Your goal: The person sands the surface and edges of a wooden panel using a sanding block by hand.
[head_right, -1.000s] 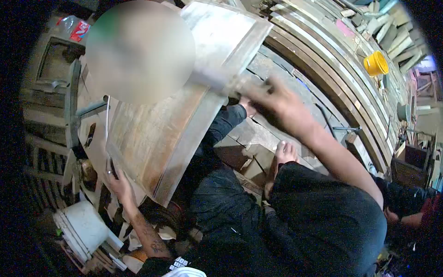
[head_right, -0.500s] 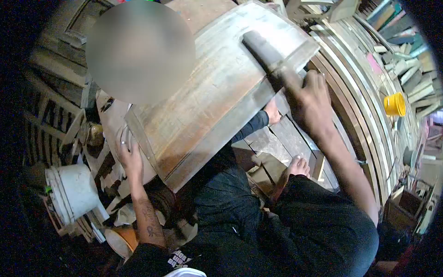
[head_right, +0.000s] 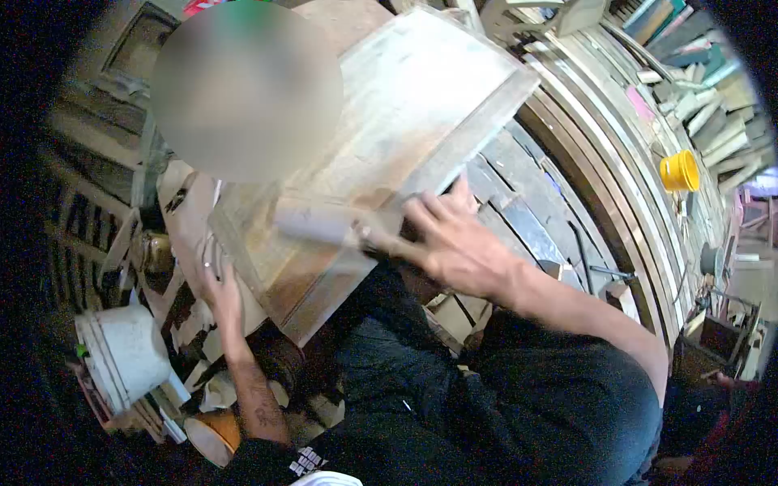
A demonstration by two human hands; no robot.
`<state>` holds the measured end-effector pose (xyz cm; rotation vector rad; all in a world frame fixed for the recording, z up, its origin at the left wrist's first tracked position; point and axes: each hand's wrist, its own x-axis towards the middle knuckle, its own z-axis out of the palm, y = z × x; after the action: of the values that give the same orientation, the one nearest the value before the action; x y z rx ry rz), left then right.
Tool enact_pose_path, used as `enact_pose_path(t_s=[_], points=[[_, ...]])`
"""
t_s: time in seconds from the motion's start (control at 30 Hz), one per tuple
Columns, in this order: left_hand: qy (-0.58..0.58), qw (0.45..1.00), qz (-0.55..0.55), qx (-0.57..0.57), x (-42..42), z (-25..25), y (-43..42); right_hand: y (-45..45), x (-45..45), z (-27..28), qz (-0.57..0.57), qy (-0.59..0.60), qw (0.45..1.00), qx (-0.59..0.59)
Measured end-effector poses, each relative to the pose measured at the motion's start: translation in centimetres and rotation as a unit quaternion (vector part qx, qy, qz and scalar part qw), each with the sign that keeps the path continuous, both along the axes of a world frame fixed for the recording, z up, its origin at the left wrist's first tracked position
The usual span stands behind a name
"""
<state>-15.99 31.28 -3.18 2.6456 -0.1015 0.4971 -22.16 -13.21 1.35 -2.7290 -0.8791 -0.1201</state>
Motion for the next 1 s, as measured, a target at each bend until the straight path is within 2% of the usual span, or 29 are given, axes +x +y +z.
enact_pose_path(t_s=[0.03, 0.07, 0.1, 0.17, 0.23, 0.27, 0.3, 0.33, 0.4, 0.43, 0.5, 0.53, 0.57, 0.63, 0.7, 0.73, 0.77, 0.8, 0.83, 0.9, 0.93, 0.97, 1.0], points=[[0.005, 1.000, -0.003, -0.002, -0.3, 0.5, -0.4, 0.0, -0.6, 0.3, 0.027, -0.017, 0.999, -0.030], [0.025, 1.000, 0.009, -0.015, -0.3, 0.6, -0.5, -1.3, -0.1, 0.1, 0.012, 0.019, 0.999, -0.029], [0.027, 0.999, -0.002, -0.019, -0.1, 0.3, -0.5, -2.7, 0.9, 0.1, -0.056, 0.024, 0.998, -0.015], [0.035, 0.999, 0.038, 0.005, -0.2, -0.3, 0.3, -7.0, 3.5, -1.0, -0.185, -0.080, 0.980, -0.010], [0.055, 0.997, 0.047, 0.009, -0.1, -1.9, 2.1, -8.5, 3.3, 0.0, -0.269, -0.068, 0.960, -0.038], [0.079, 0.994, 0.064, -0.046, -0.2, -1.5, 1.5, -7.2, 2.4, 0.7, -0.249, -0.048, 0.967, -0.001], [0.105, 0.986, 0.078, -0.099, -0.5, -0.8, 0.9, -7.1, 1.2, -0.2, -0.137, -0.080, 0.987, -0.021], [0.106, 0.987, 0.061, -0.104, -0.3, -0.5, 0.6, -5.8, -0.2, -0.3, -0.086, -0.006, 0.996, 0.020], [0.078, 0.995, 0.059, -0.010, -0.4, -0.4, 0.9, -5.2, -1.8, -0.6, -0.030, -0.044, 0.998, 0.019], [0.082, 0.995, 0.051, -0.010, -0.4, -0.8, 1.3, -5.7, -2.1, -0.9, -0.016, -0.046, 0.999, 0.002], [0.078, 0.996, 0.048, -0.017, 0.3, -1.5, 2.4, -10.3, -1.2, -1.8, -0.105, -0.022, 0.994, -0.011], [0.055, 0.993, 0.099, 0.045, 0.4, -2.4, 2.8, -12.0, -0.6, -1.1, -0.202, -0.031, 0.979, 0.014], [0.052, 0.993, 0.097, 0.043, 0.3, -1.6, 2.0, -13.0, 0.1, -1.3, -0.305, -0.055, 0.951, -0.002], [0.090, 0.994, 0.068, -0.013, 0.0, 0.6, -0.2, -14.1, 0.1, -1.2, -0.325, -0.108, 0.939, -0.019], [0.063, 0.996, 0.059, -0.002, 0.4, -2.2, 2.7, -10.6, -2.2, 0.1, -0.225, -0.002, 0.974, 0.009], [0.054, 0.997, 0.060, 0.022, 0.8, -3.8, 4.5, -8.7, -2.9, -2.0, -0.141, -0.015, 0.990, 0.004], [0.046, 0.996, 0.063, 0.046, 0.9, -4.4, 5.4, -7.0, -3.9, -1.1, -0.083, -0.041, 0.995, 0.029], [0.051, 0.998, 0.023, 0.022, 0.1, -0.6, 1.3, -7.1, -3.8, -0.7, -0.071, -0.024, 0.997, 0.025], [0.054, 0.998, 0.024, 0.031, -0.3, -0.4, 1.2, -7.4, -3.9, -0.5, -0.061, -0.004, 0.998, 0.023], [0.104, 0.989, 0.100, -0.035, -0.1, -0.9, 1.2, -10.9, -2.0, -0.1, -0.179, 0.005, 0.984, 0.019], [0.065, 0.997, 0.039, 0.016, 0.1, -0.8, 1.5, -13.3, -0.7, -1.3, -0.258, -0.050, 0.965, 0.023], [0.060, 0.997, 0.040, 0.017, 0.1, -0.3, 1.3, -15.0, 0.2, -2.4, -0.335, -0.104, 0.936, 0.027], [0.074, 0.996, 0.047, 0.031, 0.0, 0.1, 0.7, -15.6, 0.7, -2.1, -0.339, -0.139, 0.930, 0.020]])
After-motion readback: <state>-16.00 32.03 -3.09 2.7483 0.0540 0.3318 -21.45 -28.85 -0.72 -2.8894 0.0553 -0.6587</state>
